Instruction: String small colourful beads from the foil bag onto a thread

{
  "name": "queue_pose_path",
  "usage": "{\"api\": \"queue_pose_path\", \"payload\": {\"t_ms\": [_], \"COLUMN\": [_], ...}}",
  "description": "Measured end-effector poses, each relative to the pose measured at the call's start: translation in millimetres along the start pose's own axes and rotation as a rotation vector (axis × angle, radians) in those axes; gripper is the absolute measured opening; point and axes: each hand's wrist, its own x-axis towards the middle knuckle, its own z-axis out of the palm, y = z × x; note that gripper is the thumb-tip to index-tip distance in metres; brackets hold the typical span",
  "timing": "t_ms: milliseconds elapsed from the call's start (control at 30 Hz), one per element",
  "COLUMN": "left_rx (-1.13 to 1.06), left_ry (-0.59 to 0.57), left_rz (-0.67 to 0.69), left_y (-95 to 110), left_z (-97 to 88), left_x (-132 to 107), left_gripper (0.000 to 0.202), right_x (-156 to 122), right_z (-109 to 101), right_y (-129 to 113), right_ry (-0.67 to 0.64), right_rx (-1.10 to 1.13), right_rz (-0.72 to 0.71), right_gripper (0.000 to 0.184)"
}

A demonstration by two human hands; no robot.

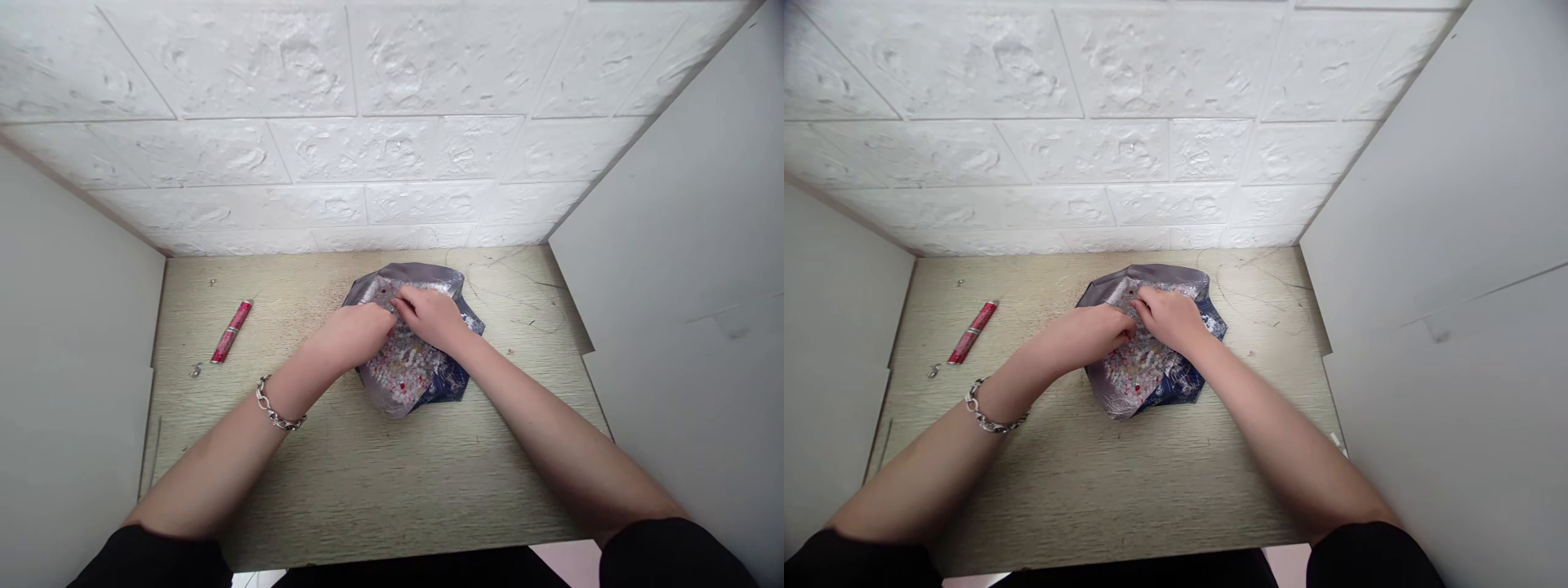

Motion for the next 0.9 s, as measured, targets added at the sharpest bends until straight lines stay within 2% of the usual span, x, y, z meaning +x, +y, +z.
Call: {"api": "queue_pose_path", "payload": {"t_ms": [300, 700, 900], "left_rx": [0.01, 0.074, 0.01], "left_ry": [0.05, 0.015, 0.03], "left_rz": [0.037, 0.025, 0.029], "left_y": [2.6, 5.9, -2.1], "left_z": [3.6, 4.0, 1.7], "left_x": [1.0, -0.8, -0.4], "left_gripper": [0.023, 0.024, 0.024], "right_x": [0.4, 0.7, 0.5], "right_z": [1.3, 1.6, 0.9], "right_y": [1.0, 0.6, 1.1], "right_ry": [-0.001, 0.002, 0.043], "right_rx": [-0.003, -0.002, 0.157], "right_rz": [0.001, 0.006, 0.035], "right_gripper": [0.028, 0.027, 0.026]}}
